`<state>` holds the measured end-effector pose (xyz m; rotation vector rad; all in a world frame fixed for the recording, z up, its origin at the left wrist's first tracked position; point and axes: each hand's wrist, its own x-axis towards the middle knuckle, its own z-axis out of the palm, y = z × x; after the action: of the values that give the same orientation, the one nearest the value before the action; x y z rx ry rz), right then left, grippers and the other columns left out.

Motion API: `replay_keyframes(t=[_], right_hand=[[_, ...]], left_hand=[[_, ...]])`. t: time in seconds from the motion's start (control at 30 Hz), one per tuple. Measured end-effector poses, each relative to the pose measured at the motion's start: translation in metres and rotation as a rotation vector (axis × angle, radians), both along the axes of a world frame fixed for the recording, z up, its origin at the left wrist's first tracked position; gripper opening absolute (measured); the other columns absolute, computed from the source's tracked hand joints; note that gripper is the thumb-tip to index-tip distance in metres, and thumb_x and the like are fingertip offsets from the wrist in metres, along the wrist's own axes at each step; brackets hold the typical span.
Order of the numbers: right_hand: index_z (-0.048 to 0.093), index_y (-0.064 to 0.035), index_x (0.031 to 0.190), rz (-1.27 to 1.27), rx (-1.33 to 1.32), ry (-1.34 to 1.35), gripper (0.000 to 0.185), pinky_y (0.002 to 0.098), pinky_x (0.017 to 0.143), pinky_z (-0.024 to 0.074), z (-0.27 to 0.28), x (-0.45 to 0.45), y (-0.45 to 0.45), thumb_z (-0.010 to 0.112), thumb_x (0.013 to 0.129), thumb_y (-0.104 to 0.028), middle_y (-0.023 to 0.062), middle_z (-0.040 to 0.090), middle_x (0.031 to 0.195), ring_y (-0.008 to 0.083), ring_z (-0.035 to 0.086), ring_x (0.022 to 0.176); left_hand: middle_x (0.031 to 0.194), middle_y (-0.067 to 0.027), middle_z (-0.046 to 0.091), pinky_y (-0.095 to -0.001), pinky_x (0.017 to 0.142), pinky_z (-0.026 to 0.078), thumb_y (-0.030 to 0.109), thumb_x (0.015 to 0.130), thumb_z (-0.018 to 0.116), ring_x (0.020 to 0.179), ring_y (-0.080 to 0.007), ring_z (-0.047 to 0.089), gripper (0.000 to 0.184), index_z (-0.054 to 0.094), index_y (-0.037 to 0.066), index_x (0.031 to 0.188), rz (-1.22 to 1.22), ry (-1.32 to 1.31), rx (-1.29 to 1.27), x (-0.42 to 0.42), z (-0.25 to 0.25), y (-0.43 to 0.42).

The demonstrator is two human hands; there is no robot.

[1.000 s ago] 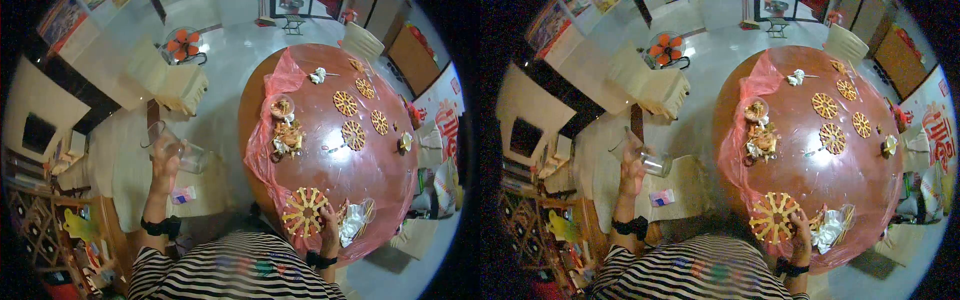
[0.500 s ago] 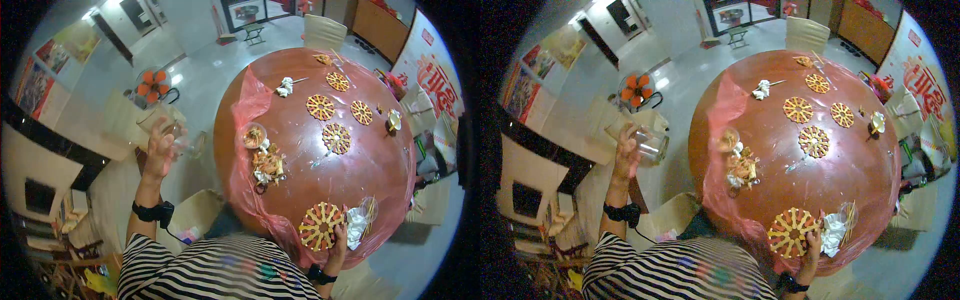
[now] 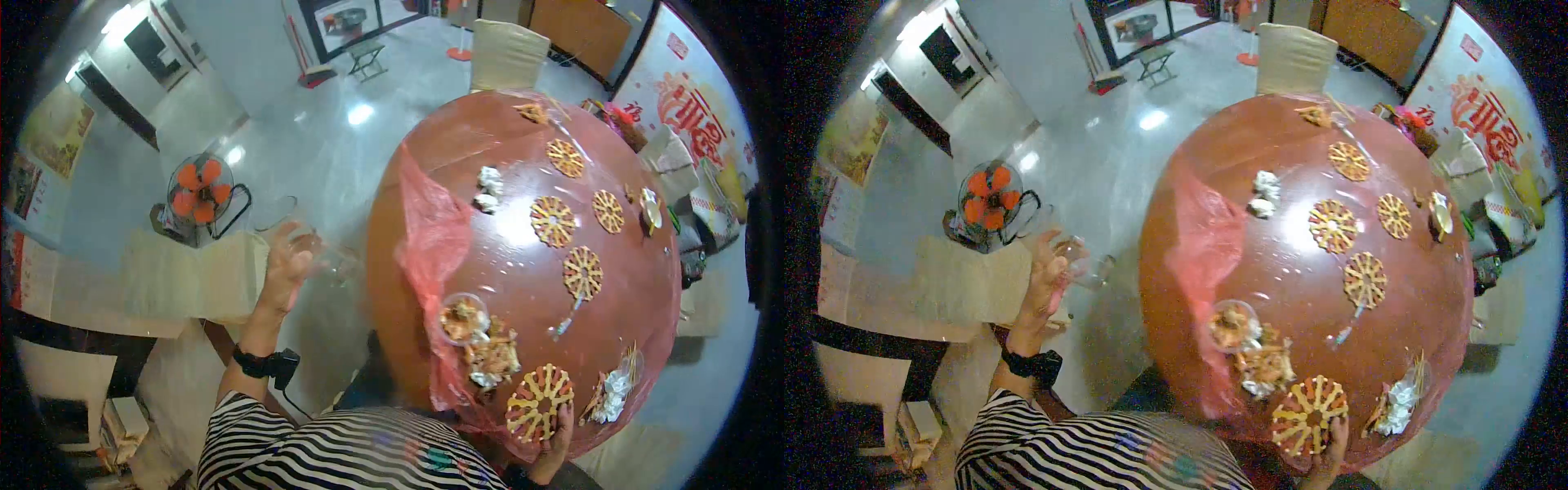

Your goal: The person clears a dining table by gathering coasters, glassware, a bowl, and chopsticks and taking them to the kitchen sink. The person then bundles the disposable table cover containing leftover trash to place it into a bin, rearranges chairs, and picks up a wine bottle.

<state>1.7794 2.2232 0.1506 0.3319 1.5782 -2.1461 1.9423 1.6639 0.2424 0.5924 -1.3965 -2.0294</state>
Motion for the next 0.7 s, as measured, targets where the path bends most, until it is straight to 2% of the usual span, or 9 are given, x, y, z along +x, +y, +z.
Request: replay_keyframes(t=[0.1,0.13,0.3,0.4,0.47,0.5,0.57,0.67,0.7], right_hand=[[0.044,-0.0037,0.121,0.162,-0.040,-0.056,0.038,0.0282,0.072,0.0501,0.002,0.012,-0.053,0.055,0.087,-0.015,0.0067,0.058,0.104,0.0147,0.059,0.084],[0.043,-0.0030,0.124,0.168,-0.014,-0.062,0.041,0.0299,0.077,0.0491,0.024,0.017,-0.091,0.054,0.087,-0.016,0.0075,0.057,0.109,0.0160,0.058,0.090],[0.048,-0.0059,0.113,0.092,0.091,0.005,0.029,0.0205,0.054,0.0453,0.078,0.019,-0.214,0.056,0.087,-0.016,0.0008,0.058,0.088,0.0066,0.053,0.063],[0.048,-0.0049,0.114,0.217,-0.002,0.008,0.030,0.0286,0.071,0.0500,0.062,0.006,-0.241,0.054,0.087,-0.018,0.0054,0.058,0.098,0.0148,0.059,0.081],[0.048,-0.0044,0.115,0.204,-0.099,0.000,0.032,0.0327,0.079,0.0493,0.093,0.014,-0.300,0.054,0.087,-0.019,0.0071,0.058,0.103,0.0186,0.059,0.091],[0.046,-0.0044,0.118,0.129,-0.076,-0.026,0.036,0.0315,0.076,0.0500,0.114,0.023,-0.334,0.054,0.087,-0.021,0.0061,0.058,0.103,0.0177,0.060,0.088],[0.045,-0.0039,0.121,0.229,-0.091,-0.052,0.038,0.0315,0.075,0.0503,0.096,0.009,-0.349,0.054,0.087,-0.020,0.0067,0.058,0.104,0.0179,0.060,0.088],[0.042,-0.0027,0.125,0.498,-0.090,-0.017,0.043,0.0316,0.077,0.0508,0.033,-0.025,-0.371,0.053,0.086,-0.018,0.0086,0.057,0.111,0.0194,0.060,0.090],[0.043,-0.0026,0.125,0.555,-0.077,-0.006,0.043,0.0312,0.077,0.0509,0.052,-0.021,-0.405,0.054,0.086,-0.017,0.0086,0.057,0.112,0.0193,0.060,0.090]], left_hand=[[0.107,-0.0092,0.051,-0.0391,0.082,0.050,0.008,0.076,0.061,0.104,-0.0226,0.052,0.061,0.032,0.012,0.129,-0.003,-0.071,-0.023,0.016,-0.005,-0.056],[0.107,-0.0092,0.051,-0.0387,0.081,0.050,0.007,0.075,0.061,0.104,-0.0222,0.052,0.061,0.032,0.011,0.129,0.001,-0.074,-0.019,0.020,-0.009,-0.073],[0.108,-0.0090,0.050,-0.0362,0.079,0.050,0.008,0.075,0.063,0.100,-0.0192,0.052,0.062,0.033,0.011,0.129,0.058,-0.022,0.043,0.034,-0.004,-0.126],[0.110,-0.0085,0.049,-0.0354,0.079,0.050,0.010,0.074,0.064,0.098,-0.0174,0.052,0.063,0.033,0.011,0.129,0.075,-0.038,0.040,0.047,-0.003,-0.149],[0.110,-0.0079,0.048,-0.0351,0.079,0.050,0.011,0.074,0.065,0.097,-0.0166,0.051,0.064,0.033,0.011,0.129,0.092,-0.057,0.000,0.055,0.001,-0.157],[0.112,-0.0087,0.050,-0.0364,0.080,0.050,0.013,0.075,0.064,0.101,-0.0188,0.052,0.062,0.033,0.011,0.129,0.108,-0.049,-0.011,0.063,0.004,-0.161],[0.115,-0.0103,0.054,-0.0391,0.082,0.051,0.015,0.077,0.062,0.108,-0.0231,0.053,0.060,0.033,0.013,0.130,0.146,-0.030,-0.027,0.082,0.014,-0.173],[0.111,-0.0075,0.048,-0.0348,0.079,0.050,0.012,0.075,0.064,0.102,-0.0177,0.050,0.064,0.032,0.011,0.131,0.274,-0.038,0.043,0.119,0.016,-0.194],[0.111,-0.0081,0.049,-0.0352,0.079,0.050,0.012,0.076,0.063,0.102,-0.0181,0.051,0.064,0.031,0.011,0.131,0.299,-0.045,0.035,0.136,0.012,-0.202]])
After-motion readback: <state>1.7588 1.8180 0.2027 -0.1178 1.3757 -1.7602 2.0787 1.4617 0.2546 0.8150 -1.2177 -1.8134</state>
